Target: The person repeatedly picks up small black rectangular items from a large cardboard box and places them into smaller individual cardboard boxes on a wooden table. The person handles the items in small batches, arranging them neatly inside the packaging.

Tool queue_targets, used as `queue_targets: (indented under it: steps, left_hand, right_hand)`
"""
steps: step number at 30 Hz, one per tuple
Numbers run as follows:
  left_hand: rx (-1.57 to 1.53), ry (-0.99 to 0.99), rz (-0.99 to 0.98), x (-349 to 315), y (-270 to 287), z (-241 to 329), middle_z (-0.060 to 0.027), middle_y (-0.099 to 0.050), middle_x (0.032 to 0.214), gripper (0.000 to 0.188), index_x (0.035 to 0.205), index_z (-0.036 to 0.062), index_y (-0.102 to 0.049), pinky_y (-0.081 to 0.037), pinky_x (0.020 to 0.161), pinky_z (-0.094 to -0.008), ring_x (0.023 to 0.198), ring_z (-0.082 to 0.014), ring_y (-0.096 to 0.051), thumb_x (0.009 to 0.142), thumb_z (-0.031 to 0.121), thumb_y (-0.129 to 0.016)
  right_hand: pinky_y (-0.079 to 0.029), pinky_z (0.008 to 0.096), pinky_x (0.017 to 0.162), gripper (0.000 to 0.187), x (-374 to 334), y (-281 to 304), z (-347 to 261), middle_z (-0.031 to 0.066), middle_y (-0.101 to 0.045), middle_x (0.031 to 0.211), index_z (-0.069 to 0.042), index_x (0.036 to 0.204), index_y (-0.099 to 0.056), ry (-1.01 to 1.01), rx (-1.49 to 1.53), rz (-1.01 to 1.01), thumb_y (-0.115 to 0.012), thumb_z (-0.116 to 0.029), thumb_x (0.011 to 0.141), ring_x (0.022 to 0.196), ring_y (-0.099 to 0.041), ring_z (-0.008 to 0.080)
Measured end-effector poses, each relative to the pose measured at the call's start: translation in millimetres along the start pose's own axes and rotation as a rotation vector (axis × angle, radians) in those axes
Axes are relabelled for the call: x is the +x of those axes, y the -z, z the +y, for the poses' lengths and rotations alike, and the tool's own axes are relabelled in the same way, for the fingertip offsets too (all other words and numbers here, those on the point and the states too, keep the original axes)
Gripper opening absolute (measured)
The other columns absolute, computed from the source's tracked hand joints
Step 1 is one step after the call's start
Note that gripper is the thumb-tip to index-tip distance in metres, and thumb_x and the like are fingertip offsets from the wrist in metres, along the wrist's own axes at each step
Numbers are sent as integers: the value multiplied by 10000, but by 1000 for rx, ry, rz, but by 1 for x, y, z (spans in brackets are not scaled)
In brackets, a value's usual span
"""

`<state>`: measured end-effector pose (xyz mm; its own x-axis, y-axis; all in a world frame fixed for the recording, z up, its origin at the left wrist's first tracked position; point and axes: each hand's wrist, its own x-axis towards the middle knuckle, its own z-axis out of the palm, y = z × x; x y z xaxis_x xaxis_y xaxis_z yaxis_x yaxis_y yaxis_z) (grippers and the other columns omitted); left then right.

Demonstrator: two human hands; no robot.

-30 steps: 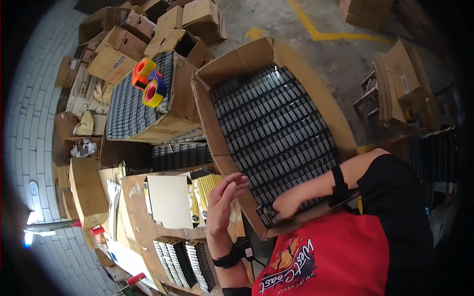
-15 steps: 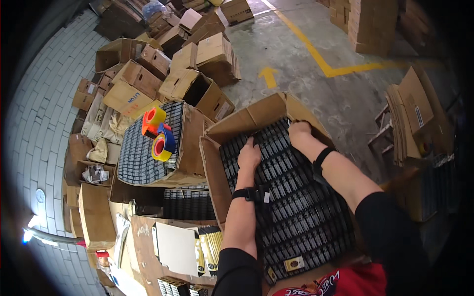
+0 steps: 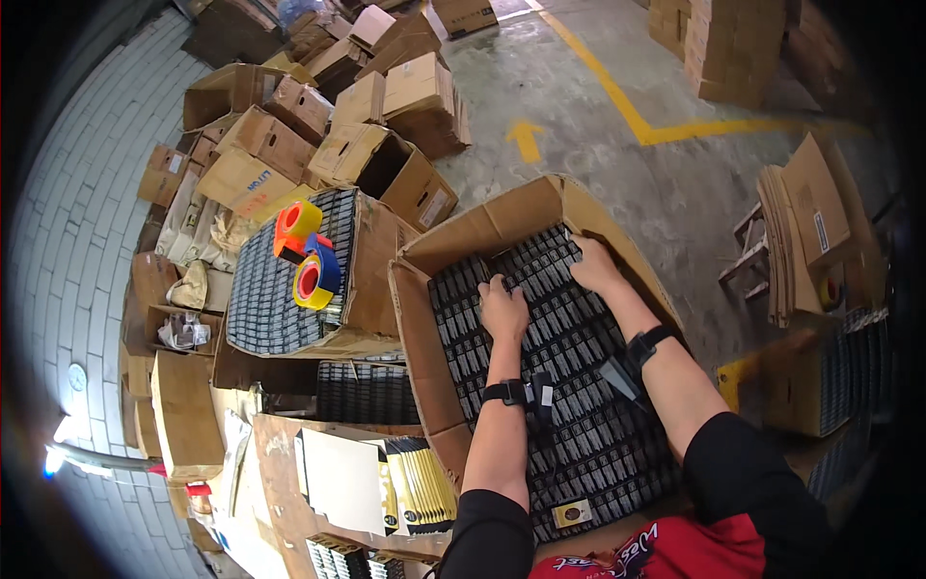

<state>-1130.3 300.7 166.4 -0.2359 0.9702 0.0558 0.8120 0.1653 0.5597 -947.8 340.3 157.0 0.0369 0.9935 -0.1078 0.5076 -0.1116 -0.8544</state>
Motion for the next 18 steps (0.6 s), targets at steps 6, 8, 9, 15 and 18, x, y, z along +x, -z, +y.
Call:
queue_targets:
  steps: [6,8,9,15,18]
  left_hand:
    - [-707,-100,247,-5,25,4,-107,-509,1027,431,1157,11,-504,-389,881,-320,936,-236,-495,753,34,-650]
    - [-966,-66,226,-8,50,15,-58,-497,1014,442,1172,3,-476,-399,822,-253,901,-146,-473,774,37,-666]
    - [-1051,-73,250,-14,71,27,-38,-486,994,435,1168,3,-468,-402,791,-229,877,-113,-462,782,34,-666]
    - [-1015,-103,696,-90,215,8,2,-513,844,229,1006,-12,-530,-405,701,-200,770,-59,-445,846,97,-652]
    - [-805,44,924,-164,274,-71,-16,-567,859,173,987,-23,-558,-420,725,-223,791,-67,-487,879,103,-608]
  right_hand:
    - [-349,373,1013,619,-35,16,-51,273,-484,1258,53,1291,-400,209,8,340,-501,32,681,1202,-448,369]
    - [-353,369,1011,601,-29,28,-60,257,-506,1245,45,1286,-395,273,215,389,-498,44,694,1192,-472,352]
    - [-390,332,970,550,-31,35,-72,226,-527,1228,47,1257,-430,306,301,381,-537,60,718,1139,-520,298]
    - [-436,297,872,513,-132,20,-205,122,-530,1163,41,1229,-479,478,528,4,-638,28,741,1042,-535,202]
    - [-379,307,959,586,-204,-45,-244,130,-477,1222,30,1251,-462,740,372,-162,-682,3,710,1089,-513,226]
